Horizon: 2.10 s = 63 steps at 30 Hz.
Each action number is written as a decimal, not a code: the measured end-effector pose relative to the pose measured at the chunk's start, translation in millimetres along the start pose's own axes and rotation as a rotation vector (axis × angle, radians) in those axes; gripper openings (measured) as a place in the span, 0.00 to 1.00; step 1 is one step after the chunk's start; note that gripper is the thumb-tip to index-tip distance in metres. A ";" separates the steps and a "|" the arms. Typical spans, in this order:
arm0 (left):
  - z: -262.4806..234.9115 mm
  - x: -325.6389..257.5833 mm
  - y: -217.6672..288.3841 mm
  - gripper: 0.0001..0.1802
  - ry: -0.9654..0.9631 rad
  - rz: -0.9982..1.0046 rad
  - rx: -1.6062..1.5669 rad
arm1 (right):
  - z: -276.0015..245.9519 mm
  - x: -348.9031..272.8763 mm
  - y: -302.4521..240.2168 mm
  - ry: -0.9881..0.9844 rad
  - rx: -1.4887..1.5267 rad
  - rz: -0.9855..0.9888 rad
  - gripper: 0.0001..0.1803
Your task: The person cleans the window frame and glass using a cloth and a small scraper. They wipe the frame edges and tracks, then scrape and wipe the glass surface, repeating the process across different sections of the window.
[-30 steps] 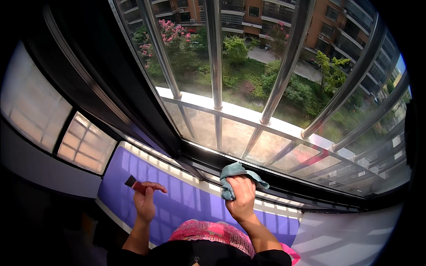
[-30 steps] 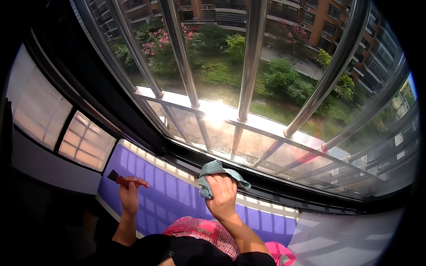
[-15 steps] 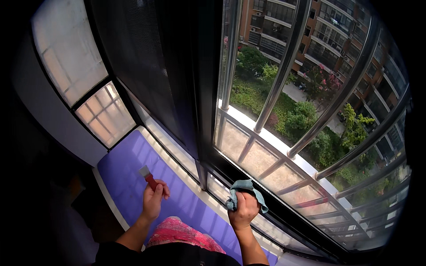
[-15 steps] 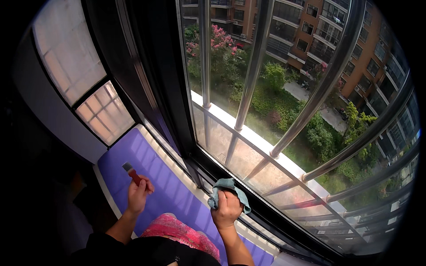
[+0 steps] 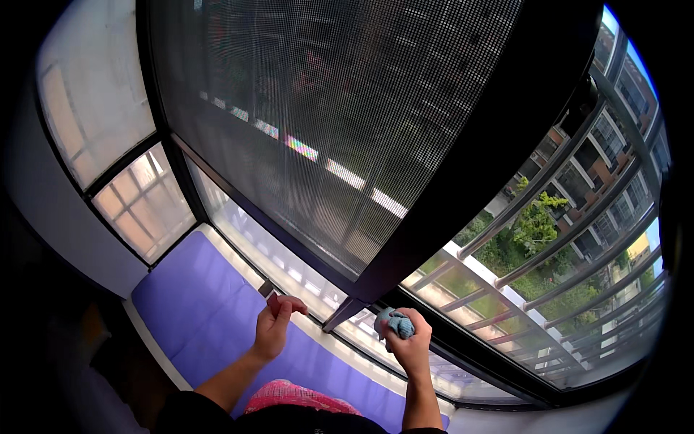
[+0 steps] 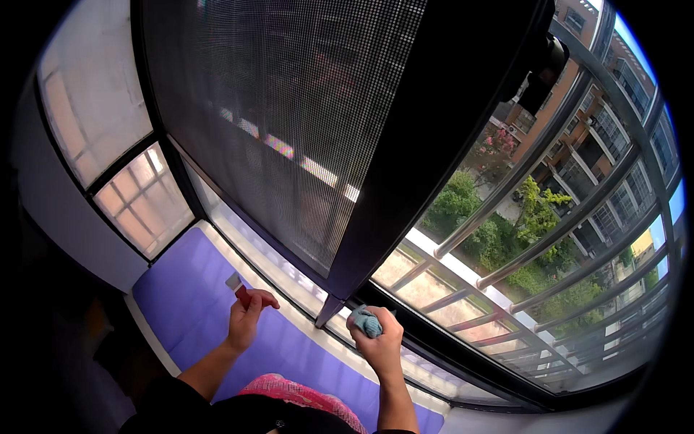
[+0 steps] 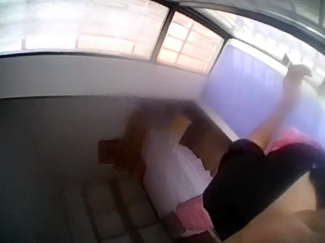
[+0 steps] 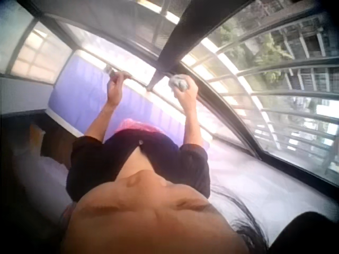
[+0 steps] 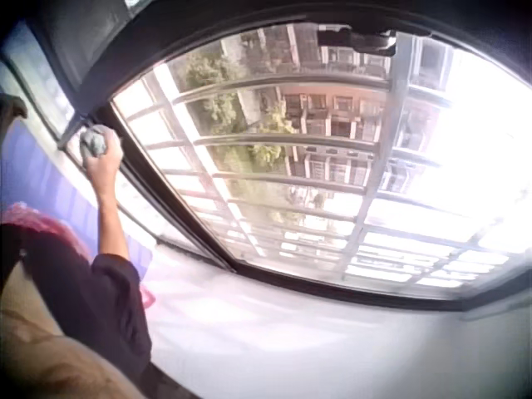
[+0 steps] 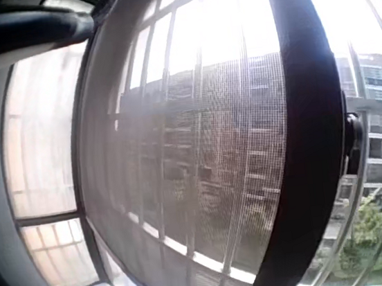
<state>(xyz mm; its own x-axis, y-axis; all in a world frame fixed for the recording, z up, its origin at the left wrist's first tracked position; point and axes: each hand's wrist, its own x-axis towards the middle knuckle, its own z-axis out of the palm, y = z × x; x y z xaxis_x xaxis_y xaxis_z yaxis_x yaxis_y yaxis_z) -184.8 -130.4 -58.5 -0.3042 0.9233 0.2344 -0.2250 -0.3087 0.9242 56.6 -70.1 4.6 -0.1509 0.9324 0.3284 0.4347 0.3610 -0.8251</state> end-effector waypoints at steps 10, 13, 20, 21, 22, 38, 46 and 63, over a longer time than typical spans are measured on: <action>-68.5 48.5 -1.1 0.13 -0.085 0.007 -0.040 | 64.6 11.7 -4.0 0.520 -0.297 -0.010 0.16; -80.7 54.2 9.1 0.13 -0.036 -0.039 0.016 | 72.8 8.8 -2.3 0.545 -0.246 0.005 0.15; -66.1 71.4 43.2 0.14 -0.269 0.076 0.137 | 58.0 14.1 19.0 0.416 -0.087 -0.016 0.06; -76.9 70.8 43.8 0.13 -0.235 0.087 0.167 | 54.3 12.2 25.4 0.403 -0.072 0.008 0.05; -93.5 67.4 39.4 0.13 -0.174 0.094 0.171 | 50.4 10.3 36.0 0.396 -0.059 -0.027 0.06; -170.9 -119.4 27.0 0.18 0.936 0.052 0.258 | 43.9 17.6 20.3 0.260 -0.083 -0.191 0.15; -164.3 -75.6 70.7 0.17 0.753 0.155 0.226 | 39.1 20.3 20.7 0.194 0.025 -0.117 0.14; -356.7 324.0 98.5 0.23 0.784 0.590 0.361 | -96.2 -70.9 119.4 0.633 -0.381 -0.133 0.06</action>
<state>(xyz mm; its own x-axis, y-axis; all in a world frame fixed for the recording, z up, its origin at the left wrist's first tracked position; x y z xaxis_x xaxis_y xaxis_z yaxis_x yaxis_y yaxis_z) -635.8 56.8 0.8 -0.8201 0.2015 0.5356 0.4052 -0.4564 0.7921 204.7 -94.8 -73.0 0.2654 0.6513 0.7109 0.7431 0.3316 -0.5812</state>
